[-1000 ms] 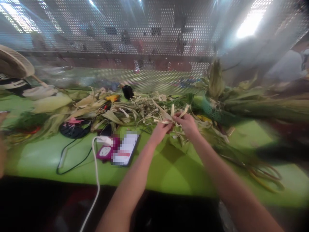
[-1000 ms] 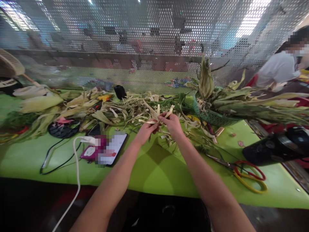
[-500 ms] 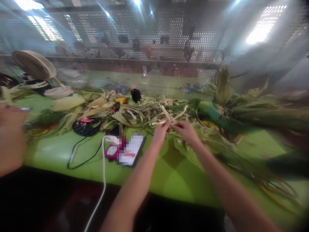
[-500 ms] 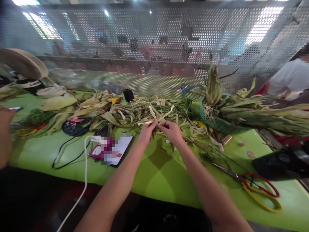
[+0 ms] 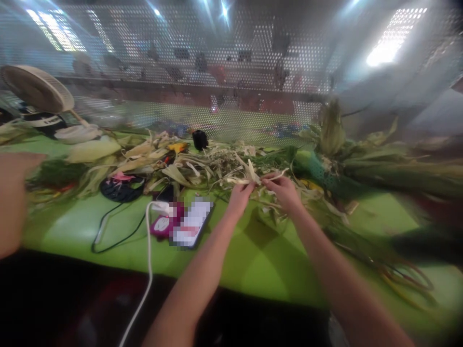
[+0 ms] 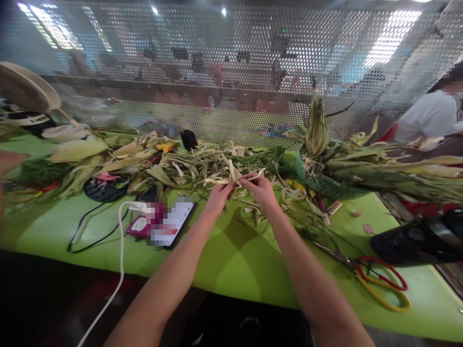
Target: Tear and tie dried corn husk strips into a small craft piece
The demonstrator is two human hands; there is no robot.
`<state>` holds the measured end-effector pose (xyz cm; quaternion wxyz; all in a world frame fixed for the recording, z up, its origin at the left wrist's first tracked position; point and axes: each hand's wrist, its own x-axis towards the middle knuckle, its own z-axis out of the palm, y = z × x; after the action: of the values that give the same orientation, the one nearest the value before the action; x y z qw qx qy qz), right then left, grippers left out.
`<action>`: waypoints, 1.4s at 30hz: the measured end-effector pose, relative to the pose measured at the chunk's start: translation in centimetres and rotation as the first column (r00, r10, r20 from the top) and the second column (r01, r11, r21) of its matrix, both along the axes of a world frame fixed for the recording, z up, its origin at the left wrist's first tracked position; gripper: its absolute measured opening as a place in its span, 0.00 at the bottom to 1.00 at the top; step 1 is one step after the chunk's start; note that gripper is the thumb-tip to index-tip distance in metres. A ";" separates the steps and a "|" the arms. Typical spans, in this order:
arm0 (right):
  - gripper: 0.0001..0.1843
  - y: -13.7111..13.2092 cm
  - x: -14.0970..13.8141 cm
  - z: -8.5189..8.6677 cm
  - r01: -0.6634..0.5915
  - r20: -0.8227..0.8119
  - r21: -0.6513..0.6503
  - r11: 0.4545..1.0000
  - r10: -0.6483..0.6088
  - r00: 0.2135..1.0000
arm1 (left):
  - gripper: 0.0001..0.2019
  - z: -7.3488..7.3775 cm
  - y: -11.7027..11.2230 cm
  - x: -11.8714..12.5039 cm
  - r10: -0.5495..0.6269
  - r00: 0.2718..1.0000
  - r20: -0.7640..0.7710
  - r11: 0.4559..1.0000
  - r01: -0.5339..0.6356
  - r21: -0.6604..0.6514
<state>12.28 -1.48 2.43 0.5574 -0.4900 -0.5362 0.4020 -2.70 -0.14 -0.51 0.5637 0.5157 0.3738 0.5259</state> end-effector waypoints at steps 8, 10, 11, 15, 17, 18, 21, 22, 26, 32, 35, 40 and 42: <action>0.21 -0.5 0.3 0.3 -0.035 0.408 -0.149 0.988 0.094 0.908 | 0.12 0.7 0.1 -0.5 0.159 0.939 -0.305 0.973 -0.097 0.208; 0.17 -1.2 -0.2 0.9 -0.045 0.411 0.009 0.999 0.038 0.911 | 0.11 0.4 0.2 -0.3 0.216 0.890 -0.402 0.959 -0.115 0.260; 0.17 -1.6 -0.5 1.3 -0.062 0.383 0.081 0.995 0.027 0.923 | 0.09 0.1 0.2 -0.1 0.242 0.865 -0.439 0.948 -0.115 0.296; 0.18 -2.7 -1.6 2.3 -0.203 0.351 0.101 0.974 0.156 0.923 | 0.05 -0.6 0.0 0.5 0.306 0.849 -0.431 0.912 -0.133 0.387; 0.19 -2.9 -1.7 2.5 -0.211 0.370 0.069 0.975 0.171 0.913 | 0.06 -0.6 -0.2 0.5 0.308 0.867 -0.391 0.911 -0.150 0.385; 0.19 -2.9 -1.6 2.6 -0.192 0.384 0.056 0.980 0.157 0.910 | 0.07 -0.4 -0.2 0.5 0.305 0.874 -0.379 0.911 -0.152 0.382; 0.14 -2.8 -1.1 2.8 -0.118 0.393 0.019 0.993 0.101 0.914 | 0.07 0.2 -0.2 0.0 0.266 0.894 -0.359 0.926 -0.133 0.354; 0.12 -2.7 -0.9 2.8 -0.107 0.372 0.010 0.994 0.096 0.923 | 0.07 0.4 -0.1 -0.2 0.249 0.907 -0.340 0.936 -0.135 0.324; 0.11 -2.3 -0.4 3.0 -0.104 0.228 0.017 0.994 0.097 0.969 | 0.09 0.8 0.2 -0.4 0.132 0.979 -0.157 0.987 -0.115 0.113; 0.09 -1.6 0.2 2.5 -0.056 0.225 0.068 0.996 0.039 0.974 | 0.13 0.8 0.0 -0.1 -0.113 0.958 0.262 0.980 0.150 -0.128; 0.08 -1.3 0.2 2.2 -0.041 0.220 0.068 0.997 0.026 0.975 | 0.10 1.0 -0.2 -0.2 -0.154 0.921 0.359 0.964 0.220 -0.150; 0.10 -1.2 -0.1 1.6 -0.044 0.183 0.074 0.996 0.030 0.983 | 0.08 1.5 -0.3 -0.5 -0.171 0.883 0.437 0.951 0.264 -0.161; 0.11 -1.2 -0.4 1.5 -0.051 0.172 0.084 0.995 0.036 0.984 | 0.10 1.6 -0.4 -0.5 -0.159 0.879 0.449 0.950 0.260 -0.172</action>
<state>11.92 -2.67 3.90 0.5217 -0.4857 -0.6097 0.3468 -3.20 -0.55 1.07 0.7409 0.3570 0.2396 0.5159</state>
